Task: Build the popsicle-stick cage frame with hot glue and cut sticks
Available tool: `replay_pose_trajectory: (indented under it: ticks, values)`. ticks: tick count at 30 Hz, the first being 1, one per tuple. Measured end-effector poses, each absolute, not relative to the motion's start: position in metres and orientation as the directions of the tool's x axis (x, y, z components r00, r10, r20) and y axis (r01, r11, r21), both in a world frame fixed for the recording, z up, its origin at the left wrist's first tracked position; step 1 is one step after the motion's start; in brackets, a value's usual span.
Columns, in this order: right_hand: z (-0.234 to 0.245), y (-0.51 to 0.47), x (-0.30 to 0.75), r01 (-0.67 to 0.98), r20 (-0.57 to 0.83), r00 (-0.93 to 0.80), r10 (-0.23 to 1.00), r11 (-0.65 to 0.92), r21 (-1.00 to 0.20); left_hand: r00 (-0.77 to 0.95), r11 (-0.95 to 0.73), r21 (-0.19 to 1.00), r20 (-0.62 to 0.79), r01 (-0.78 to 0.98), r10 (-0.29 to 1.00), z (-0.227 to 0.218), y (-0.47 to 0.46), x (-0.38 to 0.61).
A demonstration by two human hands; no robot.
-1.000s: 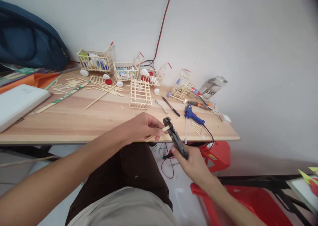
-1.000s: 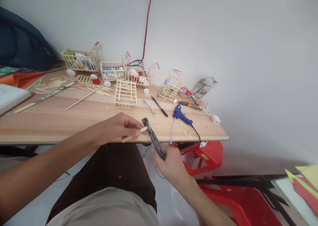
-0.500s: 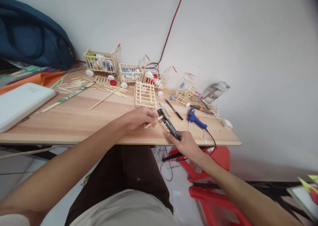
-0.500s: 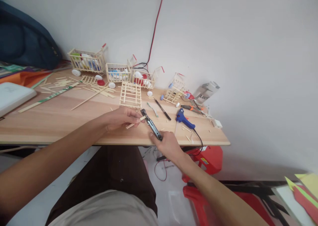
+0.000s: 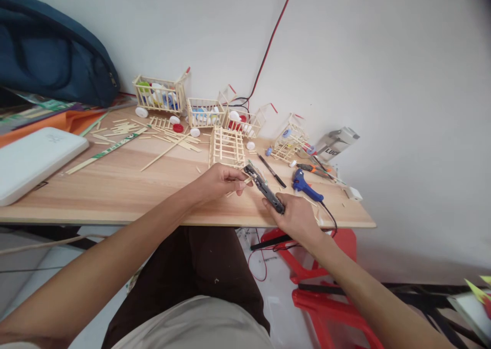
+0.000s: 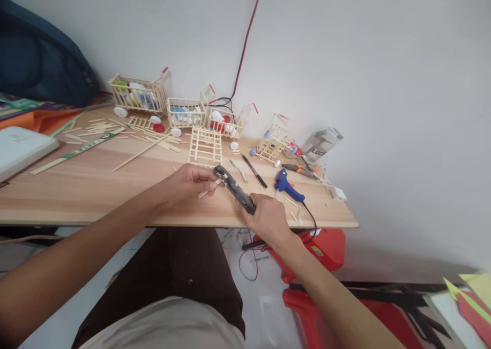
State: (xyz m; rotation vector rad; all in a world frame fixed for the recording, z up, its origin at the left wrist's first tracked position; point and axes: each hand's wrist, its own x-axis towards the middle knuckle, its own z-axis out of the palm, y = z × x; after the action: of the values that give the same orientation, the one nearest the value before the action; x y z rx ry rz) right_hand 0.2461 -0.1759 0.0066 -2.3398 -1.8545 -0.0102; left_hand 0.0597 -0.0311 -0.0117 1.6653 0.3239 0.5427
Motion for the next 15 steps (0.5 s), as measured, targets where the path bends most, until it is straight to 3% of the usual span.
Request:
replay_pose_trajectory:
  ticks: [3,11,15]
  values:
    - [0.014,-0.176,0.242,0.964,0.02,0.246,0.969,-0.243,-0.107,0.848,-0.171,0.981,0.163,-0.087,0.505,-0.011,-0.031,0.059]
    - [0.031,-0.179,0.242,0.862,-0.291,0.199,0.936,-0.308,-0.402,0.862,-0.033,0.996,0.084,-0.078,0.499,-0.016,-0.033,0.06]
    - [0.034,-0.181,0.252,0.825,-0.324,0.145,0.935,-0.295,-0.482,0.868,0.102,0.988,0.047,-0.111,0.494,-0.012,-0.036,0.062]
